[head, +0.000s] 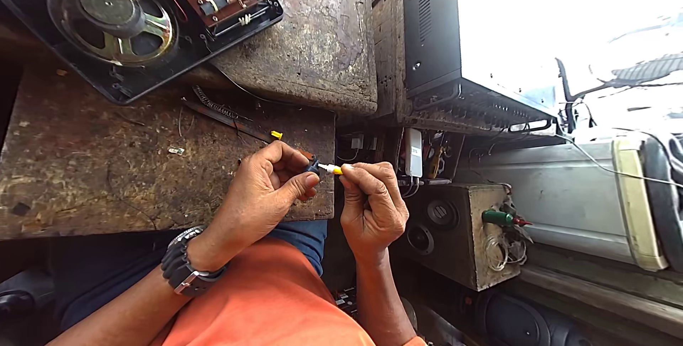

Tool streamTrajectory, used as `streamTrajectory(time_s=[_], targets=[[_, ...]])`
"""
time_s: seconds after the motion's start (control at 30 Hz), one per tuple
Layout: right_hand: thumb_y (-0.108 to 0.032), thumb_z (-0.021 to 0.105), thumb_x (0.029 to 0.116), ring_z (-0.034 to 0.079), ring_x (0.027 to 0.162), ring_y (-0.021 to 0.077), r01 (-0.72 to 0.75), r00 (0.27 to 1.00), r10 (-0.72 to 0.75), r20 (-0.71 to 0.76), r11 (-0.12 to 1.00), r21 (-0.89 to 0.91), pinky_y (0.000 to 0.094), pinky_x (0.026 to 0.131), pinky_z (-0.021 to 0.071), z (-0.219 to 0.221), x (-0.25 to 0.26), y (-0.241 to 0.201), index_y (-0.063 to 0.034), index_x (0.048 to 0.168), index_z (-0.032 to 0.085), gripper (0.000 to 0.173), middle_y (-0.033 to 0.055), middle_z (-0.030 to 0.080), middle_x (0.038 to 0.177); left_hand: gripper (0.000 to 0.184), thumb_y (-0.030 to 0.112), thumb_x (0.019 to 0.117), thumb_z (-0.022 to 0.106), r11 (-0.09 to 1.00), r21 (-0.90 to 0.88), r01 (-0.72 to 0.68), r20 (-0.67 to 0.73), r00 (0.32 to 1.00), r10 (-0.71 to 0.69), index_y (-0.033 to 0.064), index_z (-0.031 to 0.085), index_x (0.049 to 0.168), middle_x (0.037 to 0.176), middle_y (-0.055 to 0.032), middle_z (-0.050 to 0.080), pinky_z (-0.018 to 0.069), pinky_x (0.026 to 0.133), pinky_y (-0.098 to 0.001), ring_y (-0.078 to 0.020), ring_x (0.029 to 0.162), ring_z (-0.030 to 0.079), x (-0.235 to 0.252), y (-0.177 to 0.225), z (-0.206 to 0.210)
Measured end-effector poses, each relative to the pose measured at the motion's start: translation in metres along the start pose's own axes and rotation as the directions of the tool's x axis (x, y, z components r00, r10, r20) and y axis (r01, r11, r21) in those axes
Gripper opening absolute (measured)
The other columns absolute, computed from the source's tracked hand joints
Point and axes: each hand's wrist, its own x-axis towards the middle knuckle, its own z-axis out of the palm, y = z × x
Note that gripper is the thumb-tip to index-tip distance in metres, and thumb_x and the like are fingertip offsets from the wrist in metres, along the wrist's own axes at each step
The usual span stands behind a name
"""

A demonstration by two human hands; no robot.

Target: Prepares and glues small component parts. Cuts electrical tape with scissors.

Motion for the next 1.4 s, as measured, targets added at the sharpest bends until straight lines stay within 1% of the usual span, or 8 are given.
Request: streamTrajectory(time_s=[0.17, 0.33, 0.43, 0.6, 1.07, 1.23, 1.4], targets=[[0.002, 0.069, 0.0932, 0.067, 0.094, 0.0149, 0.003, 1.000, -0.003, 0.001, 1.000, -0.003, 0.0271, 0.080, 0.0583, -0.0011, -0.0010, -0.0006, -0.0027, 0.102, 0.076, 0.012, 0.0072, 0.070, 0.100, 0.020, -0.003, 0.0913, 0.072, 1.000, 0.003, 0.011, 0.001, 1.000, -0.011, 0.0005, 0.061, 0.109, 0.091, -0.0127, 0.071, 0.0656, 0.069, -0.0327, -0.0220, 0.074, 0.073, 0.0002, -0.0008, 0.0002], [0.002, 0.069, 0.0930, 0.067, 0.095, 0.0151, 0.007, 1.000, -0.007, -0.006, 1.000, -0.012, 0.0271, 0.080, 0.0583, -0.0016, -0.0010, 0.0007, -0.0026, 0.102, 0.076, 0.013, 0.0078, 0.070, 0.100, 0.021, -0.003, 0.0911, 0.072, 1.000, 0.006, 0.008, 0.005, 1.000, -0.008, 0.0004, 0.062, 0.109, 0.093, -0.0132, 0.071, 0.0659, 0.070, -0.0336, -0.0227, 0.075, 0.073, 0.0001, -0.0017, 0.0010], [0.002, 0.069, 0.0928, 0.067, 0.094, 0.0151, 0.010, 1.000, -0.010, 0.005, 1.000, -0.007, 0.0271, 0.080, 0.0584, -0.0024, -0.0012, -0.0009, -0.0030, 0.102, 0.076, 0.013, 0.0076, 0.071, 0.100, 0.021, -0.004, 0.0911, 0.071, 1.000, 0.003, 0.003, 0.005, 1.000, -0.003, 0.0000, 0.061, 0.109, 0.092, -0.0129, 0.071, 0.0652, 0.069, -0.0321, -0.0216, 0.074, 0.073, -0.0004, -0.0018, 0.0008], [0.002, 0.069, 0.0930, 0.066, 0.094, 0.0147, 0.013, 1.000, -0.013, 0.001, 1.000, -0.011, 0.0266, 0.079, 0.0580, -0.0045, -0.0008, 0.0008, -0.0029, 0.102, 0.076, 0.013, 0.0074, 0.070, 0.100, 0.021, -0.002, 0.0913, 0.072, 1.000, 0.027, 0.011, 0.003, 1.000, -0.011, 0.0008, 0.062, 0.109, 0.092, -0.0124, 0.071, 0.0658, 0.069, -0.0332, -0.0218, 0.074, 0.073, -0.0008, -0.0015, 0.0020], [0.002, 0.069, 0.0927, 0.067, 0.093, 0.0148, 0.020, 1.000, -0.020, -0.006, 1.000, 0.005, 0.0264, 0.079, 0.0582, -0.0055, -0.0042, -0.0006, -0.0027, 0.102, 0.076, 0.012, 0.0078, 0.070, 0.099, 0.021, -0.004, 0.0919, 0.070, 1.000, 0.023, 0.009, 0.012, 1.000, -0.009, 0.0005, 0.061, 0.110, 0.092, -0.0125, 0.071, 0.0652, 0.069, -0.0314, -0.0211, 0.075, 0.073, -0.0021, -0.0009, 0.0050], [0.002, 0.069, 0.0923, 0.067, 0.092, 0.0147, 0.016, 0.999, -0.016, -0.030, 1.000, -0.010, 0.0260, 0.077, 0.0581, -0.0079, -0.0037, 0.0018, -0.0022, 0.102, 0.076, 0.012, 0.0077, 0.070, 0.099, 0.019, -0.002, 0.0942, 0.068, 1.000, 0.028, 0.014, 0.025, 1.000, -0.015, 0.0004, 0.061, 0.111, 0.093, -0.0130, 0.071, 0.0654, 0.069, -0.0322, -0.0220, 0.075, 0.073, -0.0026, -0.0001, 0.0058], [0.001, 0.069, 0.0927, 0.067, 0.092, 0.0143, 0.019, 0.999, -0.019, -0.031, 1.000, 0.013, 0.0260, 0.077, 0.0580, -0.0079, -0.0075, 0.0006, -0.0024, 0.102, 0.076, 0.012, 0.0074, 0.070, 0.098, 0.018, -0.002, 0.0952, 0.066, 0.999, 0.007, 0.031, 0.027, 0.999, -0.032, 0.0000, 0.061, 0.112, 0.093, -0.0140, 0.071, 0.0655, 0.069, -0.0329, -0.0225, 0.073, 0.073, -0.0039, 0.0006, 0.0078]])
